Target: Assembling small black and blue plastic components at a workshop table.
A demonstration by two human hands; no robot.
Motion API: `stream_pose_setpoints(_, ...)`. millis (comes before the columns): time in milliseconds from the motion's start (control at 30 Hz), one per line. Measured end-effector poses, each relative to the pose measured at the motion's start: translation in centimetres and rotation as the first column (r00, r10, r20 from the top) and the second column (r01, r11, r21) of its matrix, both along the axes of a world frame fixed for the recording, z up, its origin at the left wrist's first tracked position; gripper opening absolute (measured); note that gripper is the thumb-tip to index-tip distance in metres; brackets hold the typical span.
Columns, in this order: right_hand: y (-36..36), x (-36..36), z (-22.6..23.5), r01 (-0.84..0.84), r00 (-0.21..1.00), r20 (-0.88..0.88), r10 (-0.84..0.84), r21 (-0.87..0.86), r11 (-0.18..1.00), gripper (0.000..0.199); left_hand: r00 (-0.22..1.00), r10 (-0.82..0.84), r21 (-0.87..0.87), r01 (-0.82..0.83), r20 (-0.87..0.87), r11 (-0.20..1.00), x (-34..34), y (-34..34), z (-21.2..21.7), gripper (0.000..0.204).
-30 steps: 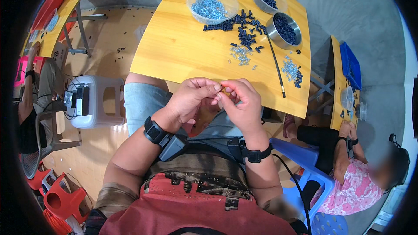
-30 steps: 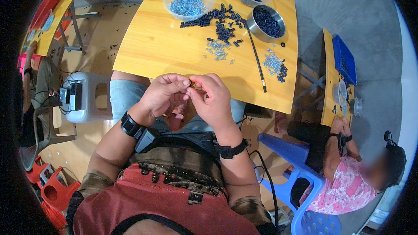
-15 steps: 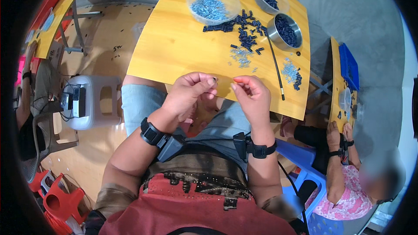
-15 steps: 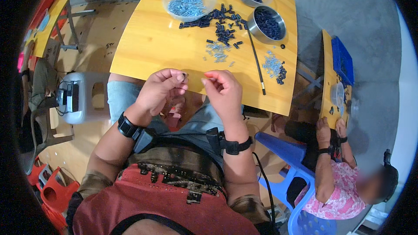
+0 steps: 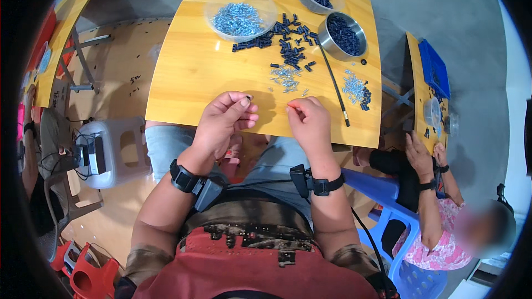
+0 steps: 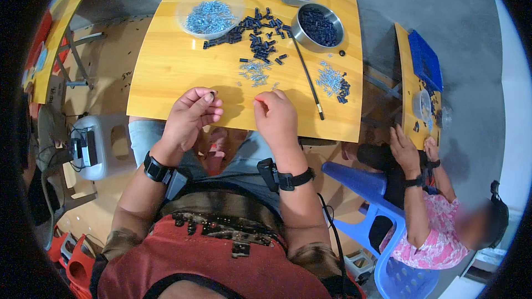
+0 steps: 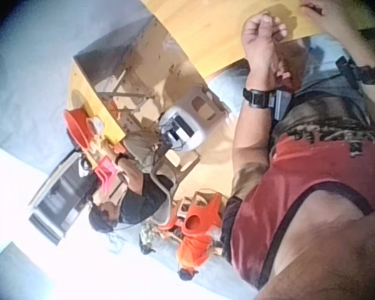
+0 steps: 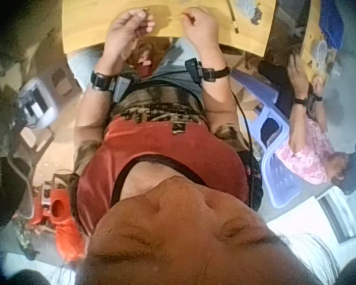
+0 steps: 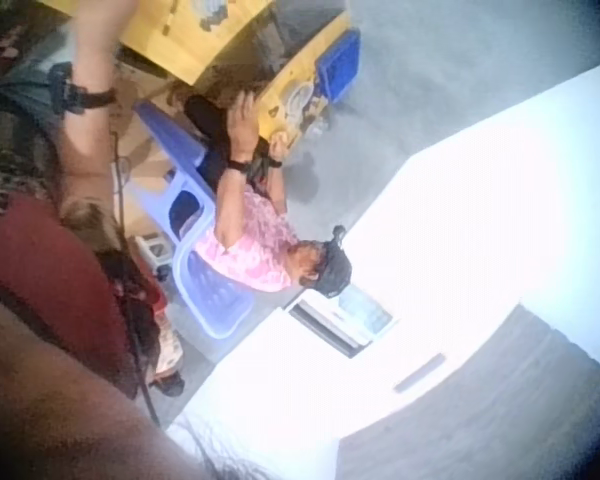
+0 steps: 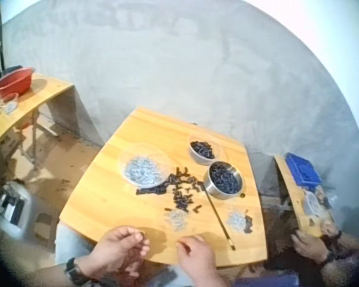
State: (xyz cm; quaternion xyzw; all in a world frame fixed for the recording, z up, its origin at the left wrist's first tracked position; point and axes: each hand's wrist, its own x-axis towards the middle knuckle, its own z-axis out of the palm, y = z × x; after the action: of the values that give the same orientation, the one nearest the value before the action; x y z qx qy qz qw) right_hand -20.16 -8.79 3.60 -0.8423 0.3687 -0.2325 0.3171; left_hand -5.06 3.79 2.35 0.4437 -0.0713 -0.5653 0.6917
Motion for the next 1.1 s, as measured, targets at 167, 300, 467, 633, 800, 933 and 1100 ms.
stream_pose_setpoints(167, -0.4, 2.4, 0.7, -0.053, 0.998, 0.028, 0.054, -0.057, 0.997, 0.006, 0.999, 0.006, -0.022, -0.007, -0.036, 1.000, 0.2, -0.1, -0.4, 0.014)
stream_pose_setpoints(300, -0.5, 4.2, 0.0, -0.058, 0.998, 0.028, 0.061, -0.097, 0.994, 0.006, 0.999, 0.007, -0.038, -0.009, -0.049, 0.999, 0.3, 0.1, -0.6, 0.015)
stream_pose_setpoints(467, -0.3, 4.9, -0.8, -0.046, 0.998, -0.051, 0.034, -0.240, 0.970, 0.005, 0.998, -0.010, -0.075, 0.005, -0.061, 0.997, 0.5, 0.3, -1.1, 0.015)
stream_pose_setpoints(633, -0.1, 4.9, -1.0, -0.041, 0.994, -0.105, 0.013, -0.266, 0.963, 0.005, 0.999, -0.005, -0.075, 0.001, -0.049, 0.997, 0.4, 0.4, -0.9, 0.015)
stream_pose_setpoints(800, -0.1, 4.9, -0.8, -0.102, 0.987, -0.150, 0.058, -0.302, 0.948, 0.005, 0.999, -0.011, -0.056, 0.008, -0.042, 0.998, 0.3, 0.5, -0.9, 0.015)
stream_pose_setpoints(933, 0.0, 4.1, -0.4, -0.062, 0.998, 0.004, 0.063, -0.127, 0.990, 0.005, 0.999, -0.046, -0.060, 0.045, -0.019, 0.997, 0.3, 0.8, -1.1, 0.015)
stream_pose_setpoints(1100, -0.5, 3.2, -0.9, -0.098, 0.995, -0.012, 0.097, -0.106, 0.989, 0.005, 0.999, -0.045, -0.055, 0.045, 0.016, 0.997, 0.1, 0.8, -0.8, 0.015)
